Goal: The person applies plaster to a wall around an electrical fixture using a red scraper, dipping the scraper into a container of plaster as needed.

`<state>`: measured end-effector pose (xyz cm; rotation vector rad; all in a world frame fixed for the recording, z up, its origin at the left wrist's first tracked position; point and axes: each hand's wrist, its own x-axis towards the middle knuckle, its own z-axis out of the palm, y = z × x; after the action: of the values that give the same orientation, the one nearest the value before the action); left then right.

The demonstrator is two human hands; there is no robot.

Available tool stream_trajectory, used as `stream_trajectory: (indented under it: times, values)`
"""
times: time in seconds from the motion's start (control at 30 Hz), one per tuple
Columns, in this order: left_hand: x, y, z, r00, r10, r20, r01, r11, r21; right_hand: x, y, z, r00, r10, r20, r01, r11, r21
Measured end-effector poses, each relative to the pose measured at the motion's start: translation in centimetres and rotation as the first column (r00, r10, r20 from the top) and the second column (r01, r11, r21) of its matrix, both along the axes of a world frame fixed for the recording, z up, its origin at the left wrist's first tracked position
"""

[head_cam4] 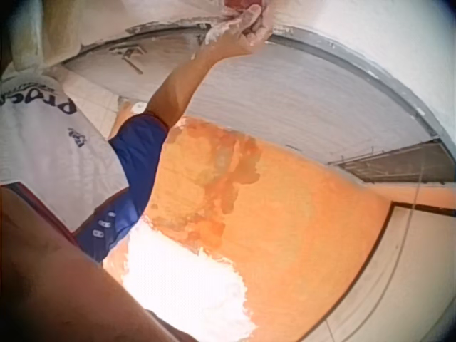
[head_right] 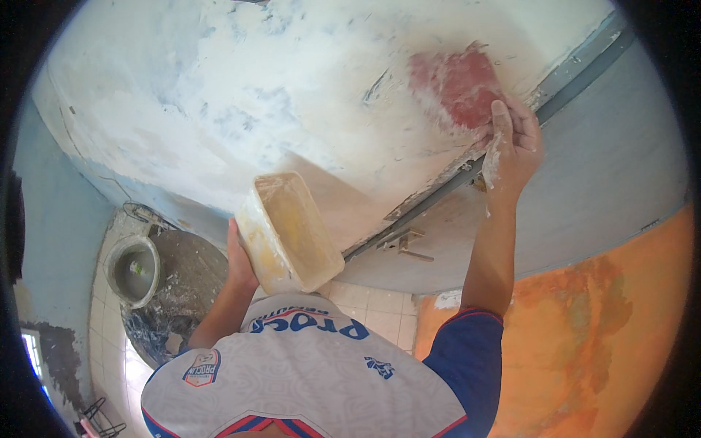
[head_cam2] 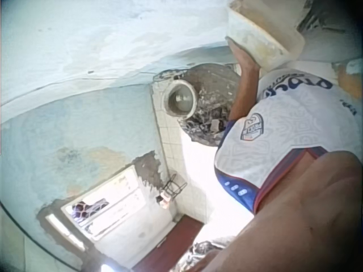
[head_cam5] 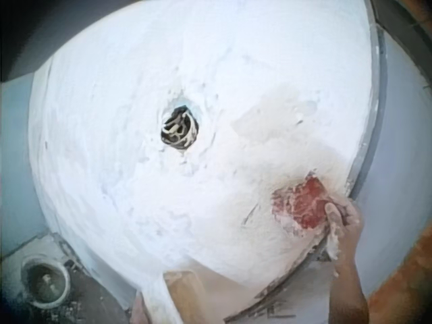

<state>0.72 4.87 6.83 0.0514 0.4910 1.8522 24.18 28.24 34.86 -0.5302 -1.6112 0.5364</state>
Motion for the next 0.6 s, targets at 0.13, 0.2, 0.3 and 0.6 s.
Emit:
stream_trajectory:
  times: [0.13, 0.2, 0.3, 0.6]
  values:
    - [-0.1, 0.0, 0.4, 1.000, 0.015, -0.002, -0.015, 1.000, -0.005, -0.3, -0.1, -0.7, 0.999, 0.003, 0.037, -0.001, 0.999, -0.051]
    - [-0.2, 0.0, 0.3, 1.000, 0.017, 0.008, -0.017, 1.000, -0.005, -0.3, 0.0, -0.5, 0.993, -0.100, -0.058, 0.100, 0.995, -0.005]
    - [-0.3, 0.1, 0.1, 1.000, 0.023, 0.013, -0.023, 1.000, 0.003, 0.4, -0.5, -0.4, 0.997, 0.030, -0.078, -0.024, 0.997, 0.078]
    - [-0.2, 0.2, 0.0, 1.000, 0.022, -0.006, -0.022, 1.000, -0.012, -0.2, -0.6, -0.7, 0.997, 0.046, -0.069, -0.036, 0.991, 0.132]
